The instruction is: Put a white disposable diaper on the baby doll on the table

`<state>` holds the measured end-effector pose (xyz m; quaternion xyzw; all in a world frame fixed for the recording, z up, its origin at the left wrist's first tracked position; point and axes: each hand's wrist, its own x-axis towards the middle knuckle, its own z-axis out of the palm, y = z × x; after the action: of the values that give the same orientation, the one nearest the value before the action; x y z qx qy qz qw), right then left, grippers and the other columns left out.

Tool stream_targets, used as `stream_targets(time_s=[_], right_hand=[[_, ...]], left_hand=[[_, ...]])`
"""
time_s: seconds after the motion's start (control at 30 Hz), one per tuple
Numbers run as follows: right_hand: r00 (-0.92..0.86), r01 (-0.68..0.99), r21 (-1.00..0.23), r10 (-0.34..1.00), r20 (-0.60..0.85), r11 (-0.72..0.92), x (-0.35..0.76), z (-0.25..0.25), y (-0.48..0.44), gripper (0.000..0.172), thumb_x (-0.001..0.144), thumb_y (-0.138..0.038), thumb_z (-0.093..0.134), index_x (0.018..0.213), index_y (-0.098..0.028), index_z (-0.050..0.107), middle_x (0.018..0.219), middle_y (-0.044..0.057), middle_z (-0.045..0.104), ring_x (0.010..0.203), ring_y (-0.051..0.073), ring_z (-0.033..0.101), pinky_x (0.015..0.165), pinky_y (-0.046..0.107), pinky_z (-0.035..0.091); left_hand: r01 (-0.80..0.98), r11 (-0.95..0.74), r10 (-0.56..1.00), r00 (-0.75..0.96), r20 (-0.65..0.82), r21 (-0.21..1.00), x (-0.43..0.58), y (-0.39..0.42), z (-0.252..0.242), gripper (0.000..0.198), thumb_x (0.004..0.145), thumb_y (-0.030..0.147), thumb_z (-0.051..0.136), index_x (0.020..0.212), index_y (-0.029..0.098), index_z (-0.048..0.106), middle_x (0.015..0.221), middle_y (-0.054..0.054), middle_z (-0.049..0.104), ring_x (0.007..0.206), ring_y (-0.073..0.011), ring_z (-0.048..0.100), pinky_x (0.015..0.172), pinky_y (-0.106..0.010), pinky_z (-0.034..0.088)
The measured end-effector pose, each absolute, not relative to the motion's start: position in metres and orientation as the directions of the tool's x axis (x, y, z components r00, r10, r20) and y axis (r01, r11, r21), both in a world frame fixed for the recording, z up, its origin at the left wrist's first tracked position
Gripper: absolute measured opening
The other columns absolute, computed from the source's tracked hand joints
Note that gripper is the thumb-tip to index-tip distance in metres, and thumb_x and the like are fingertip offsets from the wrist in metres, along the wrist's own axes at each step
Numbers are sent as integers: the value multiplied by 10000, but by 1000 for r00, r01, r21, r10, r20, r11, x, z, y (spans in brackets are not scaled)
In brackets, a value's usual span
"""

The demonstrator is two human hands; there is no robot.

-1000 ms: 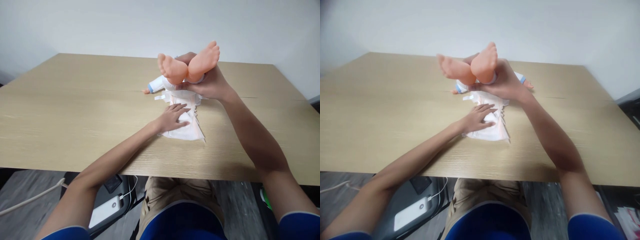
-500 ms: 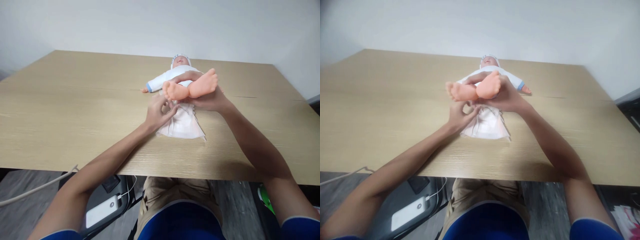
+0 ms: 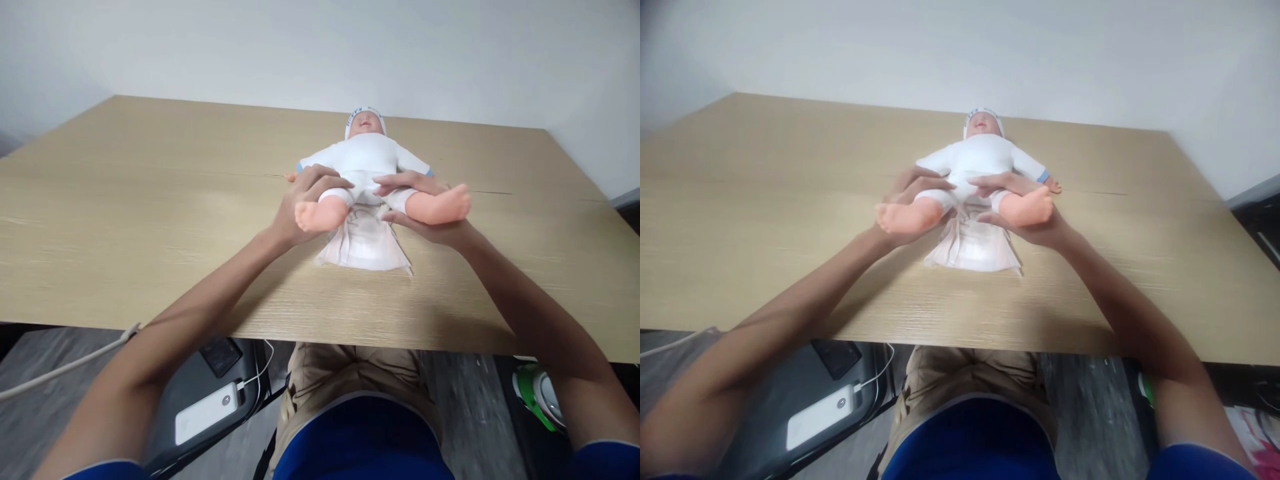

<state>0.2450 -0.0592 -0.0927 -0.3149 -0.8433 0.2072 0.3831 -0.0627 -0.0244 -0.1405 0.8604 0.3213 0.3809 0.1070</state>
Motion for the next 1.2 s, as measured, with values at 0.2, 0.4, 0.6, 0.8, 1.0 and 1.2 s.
stream_targets(time_s=[0.2, 0.4, 0.6, 0.8, 1.0, 1.2], right_hand=[[-738, 350, -336, 478, 476, 874, 292, -134, -73, 208, 1055, -386, 690, 1224, -341, 802, 1292, 21, 840, 1309, 297, 758, 1185, 524, 536], [-825, 376, -216, 431, 366, 901, 312, -164, -85, 434, 1127, -172, 465, 1463, -313, 700, 1503, 25, 760, 1522, 248, 620, 1300, 507, 429], [-833, 353, -277, 436, 342, 893, 315, -172, -84, 508, 1140, -143, 498, 1583, -351, 634, 1617, 14, 677, 1573, 229, 572, 1360, 517, 423], [-835, 386, -431, 507, 212, 816, 332, -160, -88, 681, 1012, -28, 533, 1585, -375, 652, 1715, 9, 575, 1607, 264, 530, 1315, 499, 501], [-866, 460, -381, 500, 6, 802, 332, -136, -111, 994, 914, -110, 660, 1807, -321, 275, 1863, 51, 323, 1738, 333, 269, 1363, 585, 402], [-702, 673, -101, 676, 223, 733, 282, -153, -145, 760, 1071, -377, 696, 1751, -205, 402, 1634, 175, 620, 1612, 405, 471, 1285, 612, 465]], left_hand=[[437, -846, 525, 586, 617, 305, -95, -39, -147, 328, 1102, 534, 633, 1343, 359, 771, 1331, -55, 731, 1241, -278, 704, 1051, -514, 629], [379, -923, 346, 744, 571, 66, -108, -38, -170, 367, 1080, 360, 711, 1446, 341, 718, 1381, -106, 733, 1222, -246, 742, 947, -368, 658], [357, -930, 351, 781, 516, 93, -111, -33, -178, 365, 1097, 346, 671, 1460, 343, 701, 1418, -111, 716, 1245, -253, 723, 1084, -424, 622], [396, -900, 436, 815, 381, 184, -112, -44, -160, 415, 1135, 221, 499, 1510, 261, 674, 1477, -168, 660, 1337, -285, 679, 1095, -468, 617], [506, -820, 561, 805, 195, 269, -104, -69, -137, 447, 1162, 413, 439, 1524, 298, 674, 1556, -154, 629, 1330, -340, 662, 1157, -547, 535], [653, -752, 656, 730, 190, 86, -77, -107, -146, 882, 950, 919, 551, 1475, 220, 669, 1590, -249, 578, 1305, -441, 612, 1079, -607, 521]])
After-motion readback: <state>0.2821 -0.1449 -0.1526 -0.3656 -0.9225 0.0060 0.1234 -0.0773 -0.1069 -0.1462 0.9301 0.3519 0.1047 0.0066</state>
